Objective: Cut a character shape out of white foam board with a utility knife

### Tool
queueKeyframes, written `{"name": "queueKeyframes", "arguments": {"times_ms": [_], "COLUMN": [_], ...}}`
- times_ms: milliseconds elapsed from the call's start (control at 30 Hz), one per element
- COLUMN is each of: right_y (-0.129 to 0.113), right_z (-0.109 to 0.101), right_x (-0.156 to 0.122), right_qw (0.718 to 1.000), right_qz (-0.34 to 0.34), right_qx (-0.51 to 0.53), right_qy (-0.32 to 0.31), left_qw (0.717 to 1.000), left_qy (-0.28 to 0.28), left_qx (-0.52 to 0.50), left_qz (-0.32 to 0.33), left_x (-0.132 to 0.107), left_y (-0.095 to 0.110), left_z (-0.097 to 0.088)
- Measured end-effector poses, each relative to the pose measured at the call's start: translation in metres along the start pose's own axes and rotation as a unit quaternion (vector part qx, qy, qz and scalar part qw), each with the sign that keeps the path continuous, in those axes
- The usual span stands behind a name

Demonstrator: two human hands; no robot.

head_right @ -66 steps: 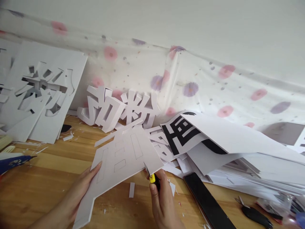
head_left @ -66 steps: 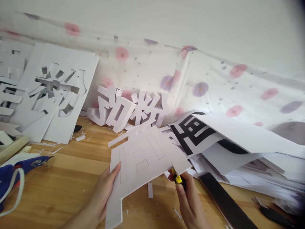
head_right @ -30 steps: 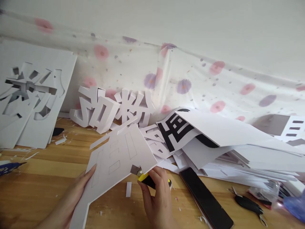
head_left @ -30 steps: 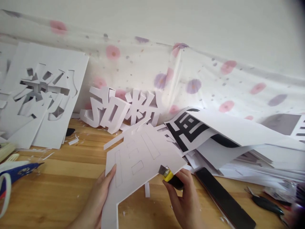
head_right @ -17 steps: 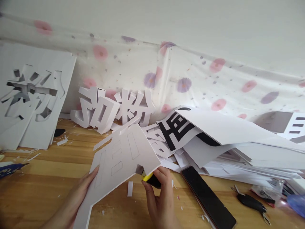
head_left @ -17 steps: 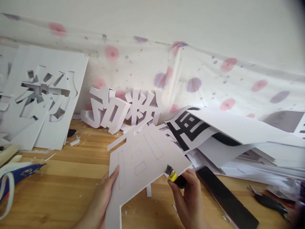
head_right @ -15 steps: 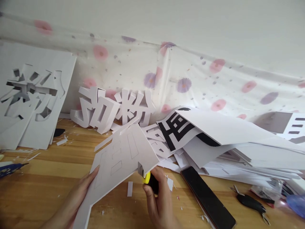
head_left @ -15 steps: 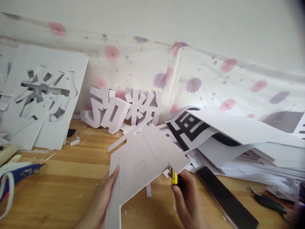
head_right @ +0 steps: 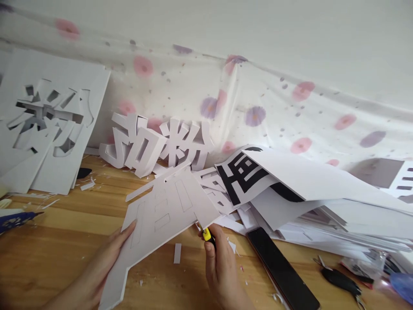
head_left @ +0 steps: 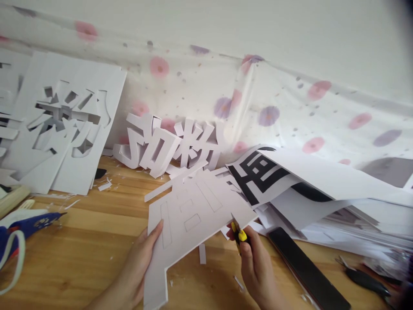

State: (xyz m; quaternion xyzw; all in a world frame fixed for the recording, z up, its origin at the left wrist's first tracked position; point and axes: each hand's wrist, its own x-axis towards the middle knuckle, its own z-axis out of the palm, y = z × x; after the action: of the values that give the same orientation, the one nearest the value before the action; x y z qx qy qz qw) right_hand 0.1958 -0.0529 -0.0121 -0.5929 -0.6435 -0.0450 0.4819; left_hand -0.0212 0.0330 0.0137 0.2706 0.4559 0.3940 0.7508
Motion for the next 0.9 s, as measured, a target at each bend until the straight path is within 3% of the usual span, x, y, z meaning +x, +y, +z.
{"name": "queueKeyframes", "arguments": {"times_ms": [300, 667, 900], "right_y": [-0.011, -0.008, -0.004], "right_z": [-0.006, -0.003, -0.002], "right_x": [0.005, 0.005, 0.001], "right_qw": [0.996, 0.994, 0.995], "right_qz": [-0.075, -0.091, -0.088], "right_qx": [-0.051, -0.031, -0.016], "right_qy": [-0.024, 0.048, 0.039], "left_qw": [0.999, 0.998, 0.998], "left_qy": [0.028, 0.04, 0.033], "left_qx": [0.016, -0.004, -0.014], "left_qz": [0.033, 0.046, 0.05], "left_x": [0.0, 0.001, -0.001], "left_y": [0.0, 0.001, 0.001], "left_z": [-0.001, 0.0, 0.002]}}
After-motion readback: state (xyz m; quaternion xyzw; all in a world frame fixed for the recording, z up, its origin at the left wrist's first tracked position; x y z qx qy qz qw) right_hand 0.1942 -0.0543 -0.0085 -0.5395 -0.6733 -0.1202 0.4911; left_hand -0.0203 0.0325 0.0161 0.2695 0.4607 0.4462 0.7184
